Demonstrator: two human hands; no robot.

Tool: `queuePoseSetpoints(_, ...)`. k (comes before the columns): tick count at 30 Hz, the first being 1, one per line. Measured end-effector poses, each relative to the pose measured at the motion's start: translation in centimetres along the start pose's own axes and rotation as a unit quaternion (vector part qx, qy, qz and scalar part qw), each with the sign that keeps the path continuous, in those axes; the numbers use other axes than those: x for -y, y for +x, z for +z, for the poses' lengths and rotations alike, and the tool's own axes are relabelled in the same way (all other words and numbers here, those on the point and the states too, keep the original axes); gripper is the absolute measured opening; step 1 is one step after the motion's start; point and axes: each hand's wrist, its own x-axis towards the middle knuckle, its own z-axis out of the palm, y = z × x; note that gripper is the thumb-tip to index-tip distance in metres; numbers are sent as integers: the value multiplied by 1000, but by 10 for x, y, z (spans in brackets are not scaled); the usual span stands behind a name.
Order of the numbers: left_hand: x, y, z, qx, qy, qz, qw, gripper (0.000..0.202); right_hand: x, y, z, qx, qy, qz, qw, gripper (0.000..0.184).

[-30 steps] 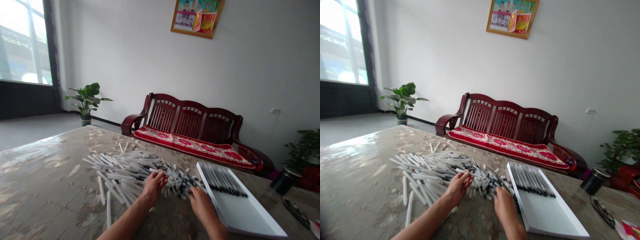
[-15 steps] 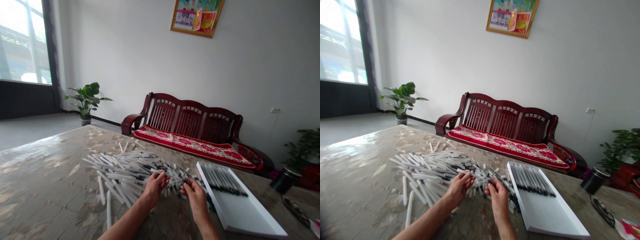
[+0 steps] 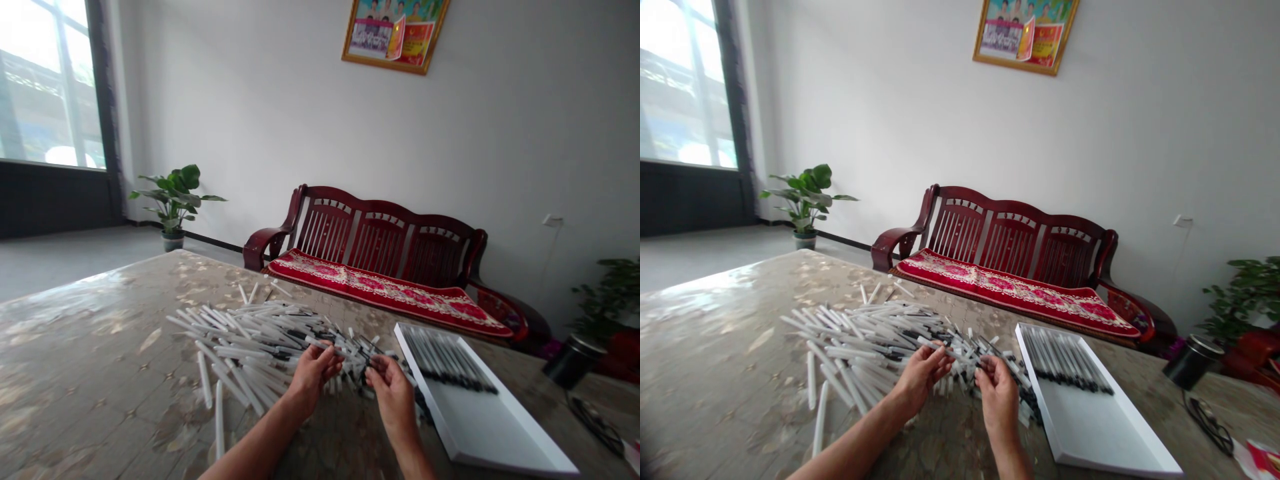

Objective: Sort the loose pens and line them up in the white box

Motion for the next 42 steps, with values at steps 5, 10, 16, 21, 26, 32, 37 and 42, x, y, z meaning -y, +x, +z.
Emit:
queuePoseSetpoints(5, 0, -1, 1, -1, 2, -1, 1000, 29, 1, 0, -1, 3, -7, -12, 1000, 40)
queuePoseSetpoints(10, -3, -1, 1, -12, -6, -3, 1000, 27, 6, -1, -1, -14, 70, 58, 996, 44)
queuePoseSetpoints(16, -3, -3, 2, -7, -8, -7, 1000, 29, 4, -1, 3, -45, 93, 74, 992, 45)
queuePoseSetpoints(21, -2, -2, 1, 1, -1, -4, 1000, 29, 1, -1, 6, -26, 119, 93, 988, 43)
queuePoseSetpoints(26, -1, -2, 0, 5, 6, 0, 1000, 30, -1, -3, 9, -23, 95, 82, 992, 44)
queuePoseSetpoints(32, -1, -2, 0, -10, 1, 1, 1000, 31, -1, -2, 10, -33, 54, 65, 996, 42)
queuePoseSetpoints(37, 0, 0, 0, -17, -7, -9, 1000, 29, 0, -1, 10, -33, 43, 75, 996, 42)
queuePoseSetpoints(42, 2, 0, -1, -14, 2, -3, 1000, 31, -2, -1, 11, -36, 38, 66, 996, 43)
